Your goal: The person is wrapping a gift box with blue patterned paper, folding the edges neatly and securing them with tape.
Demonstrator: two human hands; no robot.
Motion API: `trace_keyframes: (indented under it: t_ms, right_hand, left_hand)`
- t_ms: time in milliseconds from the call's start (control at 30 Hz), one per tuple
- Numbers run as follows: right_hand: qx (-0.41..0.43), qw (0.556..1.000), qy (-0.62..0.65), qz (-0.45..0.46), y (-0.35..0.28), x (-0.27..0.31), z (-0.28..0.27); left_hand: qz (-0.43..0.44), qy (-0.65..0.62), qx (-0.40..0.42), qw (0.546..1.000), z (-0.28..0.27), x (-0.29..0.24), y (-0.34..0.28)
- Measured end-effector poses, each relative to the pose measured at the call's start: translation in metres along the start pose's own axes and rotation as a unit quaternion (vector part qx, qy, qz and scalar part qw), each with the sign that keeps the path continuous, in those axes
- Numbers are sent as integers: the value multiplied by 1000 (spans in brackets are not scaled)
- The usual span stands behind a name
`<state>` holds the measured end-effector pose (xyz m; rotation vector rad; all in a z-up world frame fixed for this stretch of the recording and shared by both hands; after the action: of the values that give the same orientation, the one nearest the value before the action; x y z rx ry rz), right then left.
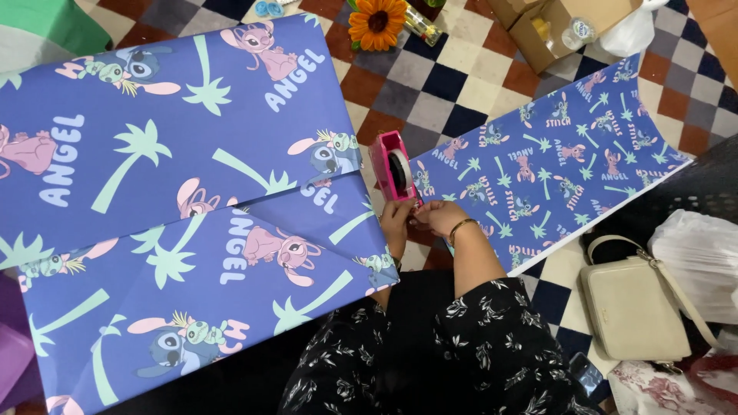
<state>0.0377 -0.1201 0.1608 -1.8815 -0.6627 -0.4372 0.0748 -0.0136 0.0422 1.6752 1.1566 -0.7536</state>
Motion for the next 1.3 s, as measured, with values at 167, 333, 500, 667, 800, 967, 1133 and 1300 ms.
trace_keyframes:
  t_ms: [167, 333, 500, 667, 800, 967, 1133, 1300]
  right_hand:
    - [1, 1000, 22, -6, 27, -19, 5]
    - [-37, 993, -108, -23, 72, -46, 2]
    - [-80, 966, -244, -33, 116, -69, -2]
    - [-57, 936, -344, -47, 81, -50, -3]
    - [-121, 976, -152, -102, -10, 28, -37]
    - [-73, 962, 128, -229, -102, 90, -49]
    - [61, 903, 152, -396, -225, 138, -51]
    - [160, 861, 14, -482, -332, 161, 4]
  left_hand:
    - [-174, -111, 12, 978, 16, 32, -5]
    - [-376, -184, 46, 907, -5, 22, -13]
    - [-411, -171, 90, 891, -1, 25, -16]
    - [-411, -189, 72, 889, -5, 13, -5]
    - [-454, -326, 46, 828, -77, -110, 16]
    - [-111, -5, 246, 963, -132, -227, -13]
    - [-22, -93, 135, 986, -292, -365, 8]
    - [-5, -47, 72, 996, -373, -391, 25]
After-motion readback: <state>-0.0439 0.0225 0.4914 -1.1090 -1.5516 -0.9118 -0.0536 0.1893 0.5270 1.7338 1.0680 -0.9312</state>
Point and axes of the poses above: each hand's wrist, its own y-axis towards the middle knuckle, its own z-axis out of the palm, x = y × z, the point moved 9 cm from there along y, towards the middle knuckle, and after that the axes turned 3 degrees about -y, right-handed, at the moved point
